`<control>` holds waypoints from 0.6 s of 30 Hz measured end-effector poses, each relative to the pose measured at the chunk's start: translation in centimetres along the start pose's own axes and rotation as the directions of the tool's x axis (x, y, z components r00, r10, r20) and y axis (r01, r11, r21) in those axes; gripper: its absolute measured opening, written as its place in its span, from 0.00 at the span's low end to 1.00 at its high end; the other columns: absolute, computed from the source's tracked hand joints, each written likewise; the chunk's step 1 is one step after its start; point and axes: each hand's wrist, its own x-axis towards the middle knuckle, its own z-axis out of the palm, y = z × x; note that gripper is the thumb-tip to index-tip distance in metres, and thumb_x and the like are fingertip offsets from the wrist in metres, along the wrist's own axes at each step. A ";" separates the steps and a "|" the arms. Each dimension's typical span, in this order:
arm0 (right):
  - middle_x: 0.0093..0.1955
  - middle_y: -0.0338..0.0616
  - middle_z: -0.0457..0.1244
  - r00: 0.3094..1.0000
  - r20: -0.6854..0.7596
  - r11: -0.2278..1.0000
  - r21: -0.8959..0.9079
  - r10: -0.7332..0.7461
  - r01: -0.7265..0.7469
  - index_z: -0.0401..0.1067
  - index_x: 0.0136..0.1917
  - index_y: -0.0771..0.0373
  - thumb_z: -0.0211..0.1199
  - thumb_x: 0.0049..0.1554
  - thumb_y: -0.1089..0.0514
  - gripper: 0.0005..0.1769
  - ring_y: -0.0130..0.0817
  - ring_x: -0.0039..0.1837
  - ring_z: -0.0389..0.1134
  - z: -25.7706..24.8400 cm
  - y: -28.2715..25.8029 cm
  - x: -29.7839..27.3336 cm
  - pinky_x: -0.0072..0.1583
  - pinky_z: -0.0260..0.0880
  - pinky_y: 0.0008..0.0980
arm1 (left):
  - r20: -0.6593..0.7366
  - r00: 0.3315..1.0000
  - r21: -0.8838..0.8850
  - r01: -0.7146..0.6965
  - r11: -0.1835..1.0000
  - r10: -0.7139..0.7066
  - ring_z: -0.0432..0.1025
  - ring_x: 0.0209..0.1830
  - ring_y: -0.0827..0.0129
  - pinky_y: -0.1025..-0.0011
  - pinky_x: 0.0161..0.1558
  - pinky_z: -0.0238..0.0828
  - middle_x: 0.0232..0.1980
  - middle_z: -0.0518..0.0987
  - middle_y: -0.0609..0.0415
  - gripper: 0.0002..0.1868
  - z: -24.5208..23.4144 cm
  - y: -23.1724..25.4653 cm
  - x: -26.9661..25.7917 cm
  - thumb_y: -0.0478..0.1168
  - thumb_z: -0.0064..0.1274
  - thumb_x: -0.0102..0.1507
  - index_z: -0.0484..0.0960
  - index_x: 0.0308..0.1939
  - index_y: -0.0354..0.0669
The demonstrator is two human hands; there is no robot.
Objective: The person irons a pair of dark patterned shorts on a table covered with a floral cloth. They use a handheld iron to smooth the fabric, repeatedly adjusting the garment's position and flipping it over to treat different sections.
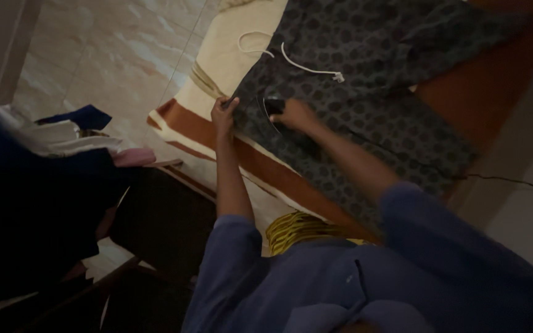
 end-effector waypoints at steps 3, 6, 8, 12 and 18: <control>0.37 0.61 0.69 0.995 0.085 0.996 0.063 0.059 -0.064 0.76 0.44 0.76 0.76 0.49 0.37 0.35 0.48 0.37 0.73 -0.7 -1.8 1.5 0.42 0.71 0.44 | 0.002 1.000 -0.013 0.009 1.000 -0.009 0.74 0.43 0.73 0.75 0.48 0.70 0.42 0.80 0.59 0.14 -0.4 -0.2 -0.2 0.37 0.69 0.60 0.81 0.44 0.39; 0.35 0.61 0.68 0.996 0.075 0.999 0.025 -0.038 0.037 0.76 0.44 0.75 0.76 0.48 0.37 0.35 0.49 0.33 0.71 -0.8 -2.2 1.8 0.40 0.70 0.44 | 0.033 0.999 -0.076 -0.006 0.997 0.009 0.75 0.47 0.72 0.74 0.52 0.72 0.45 0.82 0.57 0.14 -0.5 -0.2 -0.6 0.35 0.67 0.61 0.81 0.48 0.38; 0.34 0.60 0.68 0.979 0.192 0.996 0.072 -0.066 0.053 0.75 0.44 0.74 0.75 0.48 0.39 0.33 0.51 0.31 0.70 -0.5 -1.5 1.1 0.38 0.70 0.46 | 0.059 0.998 -0.116 -0.011 0.993 0.018 0.76 0.48 0.71 0.73 0.53 0.72 0.47 0.82 0.56 0.15 -0.8 0.0 -0.8 0.33 0.66 0.62 0.81 0.50 0.38; 0.34 0.65 0.69 0.938 0.330 0.983 -0.105 -0.110 0.152 0.77 0.40 0.78 0.73 0.53 0.37 0.35 0.53 0.35 0.70 1.2 0.8 -2.1 0.43 0.70 0.46 | 0.075 0.996 -0.166 -0.035 0.986 0.048 0.75 0.51 0.70 0.72 0.55 0.72 0.50 0.81 0.55 0.17 -0.4 0.2 -0.8 0.31 0.66 0.61 0.80 0.53 0.38; 0.45 0.65 0.69 1.000 0.016 0.999 -0.043 -0.027 0.028 0.78 0.46 0.74 0.76 0.49 0.36 0.35 0.55 0.48 0.73 3.2 -1.7 -3.7 0.50 0.72 0.47 | -0.003 0.992 -0.123 -0.125 0.984 0.126 0.75 0.51 0.68 0.70 0.56 0.71 0.50 0.81 0.53 0.16 -0.2 -0.3 -1.2 0.30 0.65 0.64 0.79 0.54 0.35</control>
